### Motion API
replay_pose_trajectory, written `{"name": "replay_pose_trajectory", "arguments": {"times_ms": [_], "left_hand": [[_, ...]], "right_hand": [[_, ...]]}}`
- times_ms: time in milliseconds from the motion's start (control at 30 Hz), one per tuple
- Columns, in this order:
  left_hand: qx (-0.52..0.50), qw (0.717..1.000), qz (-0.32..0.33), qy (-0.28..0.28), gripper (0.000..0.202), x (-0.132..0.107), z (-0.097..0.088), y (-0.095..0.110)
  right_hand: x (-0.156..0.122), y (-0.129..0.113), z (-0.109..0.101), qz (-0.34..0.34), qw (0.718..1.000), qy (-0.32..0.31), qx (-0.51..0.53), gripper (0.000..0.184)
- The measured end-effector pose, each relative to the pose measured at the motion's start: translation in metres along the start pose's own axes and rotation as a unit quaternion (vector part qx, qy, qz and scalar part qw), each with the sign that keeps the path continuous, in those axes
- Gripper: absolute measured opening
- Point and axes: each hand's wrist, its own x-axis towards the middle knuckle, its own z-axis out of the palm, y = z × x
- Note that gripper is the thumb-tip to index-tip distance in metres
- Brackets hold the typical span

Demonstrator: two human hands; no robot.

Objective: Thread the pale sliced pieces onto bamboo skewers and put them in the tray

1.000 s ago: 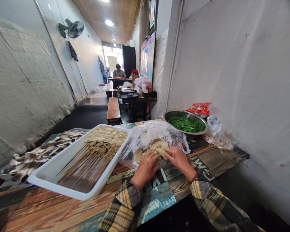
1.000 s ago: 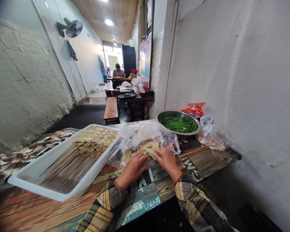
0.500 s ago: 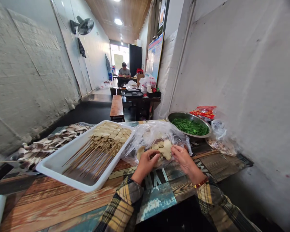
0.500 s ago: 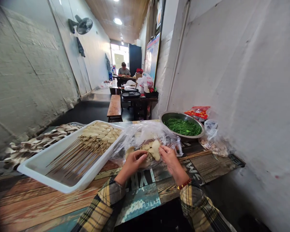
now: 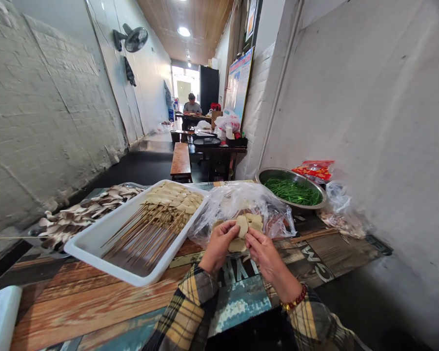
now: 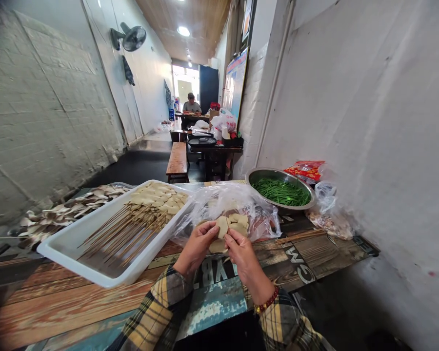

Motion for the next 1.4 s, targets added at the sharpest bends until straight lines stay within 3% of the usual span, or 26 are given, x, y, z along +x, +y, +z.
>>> {"name": "replay_pose_trajectory", "arguments": {"times_ms": [133, 233, 367, 433, 567, 633, 700, 867, 1033, 1167, 1267, 1400], "left_hand": [[-0.029, 0.998, -0.004, 0.048, 0.035, 0.002, -0.003, -0.001], [-0.046, 0.998, -0.020, 0.034, 0.033, 0.003, -0.003, 0.002], [-0.047, 0.997, -0.027, 0.049, 0.033, 0.005, -0.004, 0.006], [-0.049, 0.997, -0.026, 0.061, 0.034, 0.007, -0.007, 0.007], [-0.043, 0.994, -0.007, 0.100, 0.038, 0.009, -0.014, 0.010], [-0.040, 0.992, 0.009, 0.116, 0.037, 0.009, -0.017, 0.011], [-0.033, 0.991, 0.021, 0.128, 0.036, 0.009, -0.018, 0.012], [-0.012, 0.989, 0.031, 0.146, 0.036, 0.009, -0.019, 0.012], [-0.019, 0.987, 0.040, 0.151, 0.034, 0.009, -0.020, 0.011], [-0.035, 0.987, 0.040, 0.152, 0.035, 0.009, -0.020, 0.011], [-0.025, 0.987, 0.043, 0.151, 0.037, 0.010, -0.021, 0.010], [-0.013, 0.987, 0.045, 0.155, 0.035, 0.010, -0.022, 0.008]], "right_hand": [[-0.007, 0.001, -0.014, -0.028, 0.999, -0.007, -0.023, 0.047], [-0.013, -0.001, -0.034, -0.031, 0.998, 0.000, -0.049, 0.047], [-0.022, -0.005, -0.060, -0.070, 0.978, 0.013, -0.198, 0.033], [-0.027, -0.005, -0.065, -0.128, 0.929, -0.015, -0.346, 0.025], [-0.034, 0.002, -0.058, -0.181, 0.794, -0.063, -0.577, 0.019], [-0.035, 0.007, -0.051, -0.176, 0.752, -0.059, -0.633, 0.022], [-0.036, 0.012, -0.046, -0.179, 0.731, -0.055, -0.656, 0.022], [-0.040, 0.015, -0.045, -0.195, 0.766, -0.058, -0.609, 0.007], [-0.033, 0.008, -0.049, -0.191, 0.781, -0.091, -0.588, 0.009], [-0.015, -0.010, -0.044, -0.173, 0.828, -0.111, -0.521, 0.004], [0.001, -0.027, -0.036, -0.199, 0.861, -0.029, -0.468, 0.014], [0.012, -0.043, -0.035, -0.272, 0.850, 0.064, -0.446, 0.031]]}}
